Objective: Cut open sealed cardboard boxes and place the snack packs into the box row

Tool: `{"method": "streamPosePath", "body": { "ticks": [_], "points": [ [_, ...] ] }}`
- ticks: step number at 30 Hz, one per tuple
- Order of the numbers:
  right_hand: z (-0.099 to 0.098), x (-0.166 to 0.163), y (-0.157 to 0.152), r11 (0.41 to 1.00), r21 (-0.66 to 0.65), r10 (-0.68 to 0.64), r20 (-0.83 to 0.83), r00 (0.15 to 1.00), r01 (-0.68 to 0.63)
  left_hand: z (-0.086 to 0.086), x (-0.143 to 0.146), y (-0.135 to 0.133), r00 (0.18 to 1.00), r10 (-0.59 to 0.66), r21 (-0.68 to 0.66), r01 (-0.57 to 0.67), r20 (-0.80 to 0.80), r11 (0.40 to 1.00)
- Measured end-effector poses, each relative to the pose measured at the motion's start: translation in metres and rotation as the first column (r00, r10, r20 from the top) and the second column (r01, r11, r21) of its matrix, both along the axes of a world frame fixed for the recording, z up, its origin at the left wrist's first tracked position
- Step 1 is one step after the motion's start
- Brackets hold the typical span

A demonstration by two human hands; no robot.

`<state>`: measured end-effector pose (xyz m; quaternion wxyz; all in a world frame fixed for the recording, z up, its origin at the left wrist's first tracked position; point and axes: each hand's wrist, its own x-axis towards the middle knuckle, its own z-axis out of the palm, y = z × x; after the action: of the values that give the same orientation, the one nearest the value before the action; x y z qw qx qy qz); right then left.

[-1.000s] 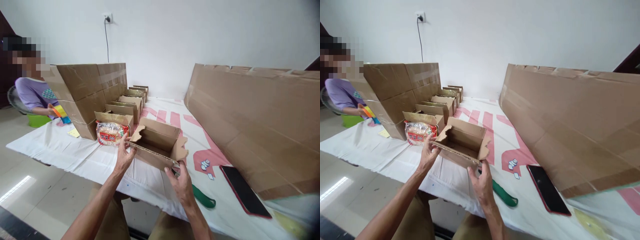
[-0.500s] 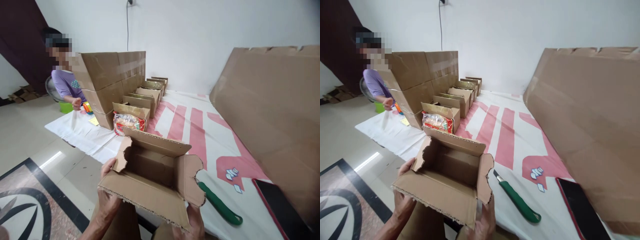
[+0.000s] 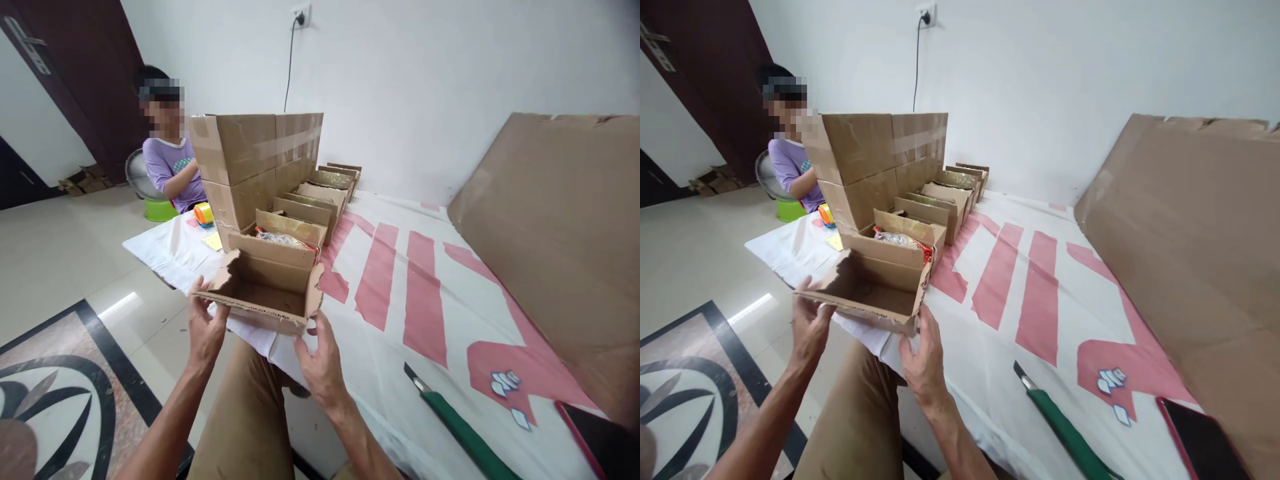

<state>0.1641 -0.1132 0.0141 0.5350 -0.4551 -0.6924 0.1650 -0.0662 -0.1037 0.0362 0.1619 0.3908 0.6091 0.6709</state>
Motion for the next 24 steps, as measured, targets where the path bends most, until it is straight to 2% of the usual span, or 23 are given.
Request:
{"method": "streamPosePath", "body": {
  "ticks": [3,7,10,17,20,24],
  "points": [
    [-0.026,-0.002,0.007,0.992,-0.124,0.038,0.004,0.999,-0.038,-0.018,-0.002,0.014,0.997,-0.043,-0.143,0.053,0.067,0.988],
    [-0.047,-0.002,0.006,0.988,-0.147,0.041,-0.008,0.999,-0.041,-0.040,0.005,0.016,0.994,-0.028,-0.069,0.036,0.110,0.997],
    [-0.051,-0.007,0.009,0.987,-0.152,0.042,-0.017,0.999,-0.044,-0.047,0.010,0.022,0.996,-0.043,-0.051,0.047,0.078,0.998],
    [-0.057,-0.023,0.016,0.973,-0.200,0.101,-0.072,0.992,-0.114,-0.052,0.003,0.052,0.996,-0.091,-0.022,0.091,-0.006,0.996],
    [-0.061,-0.022,0.011,0.969,-0.215,0.097,-0.104,0.990,-0.118,-0.060,0.003,0.046,0.993,-0.112,-0.065,0.111,-0.020,0.992],
    [-0.059,-0.013,-0.011,0.981,-0.170,0.072,-0.129,0.989,-0.094,-0.068,0.011,0.022,0.997,-0.074,-0.126,0.076,0.013,0.989]
  ]
}}
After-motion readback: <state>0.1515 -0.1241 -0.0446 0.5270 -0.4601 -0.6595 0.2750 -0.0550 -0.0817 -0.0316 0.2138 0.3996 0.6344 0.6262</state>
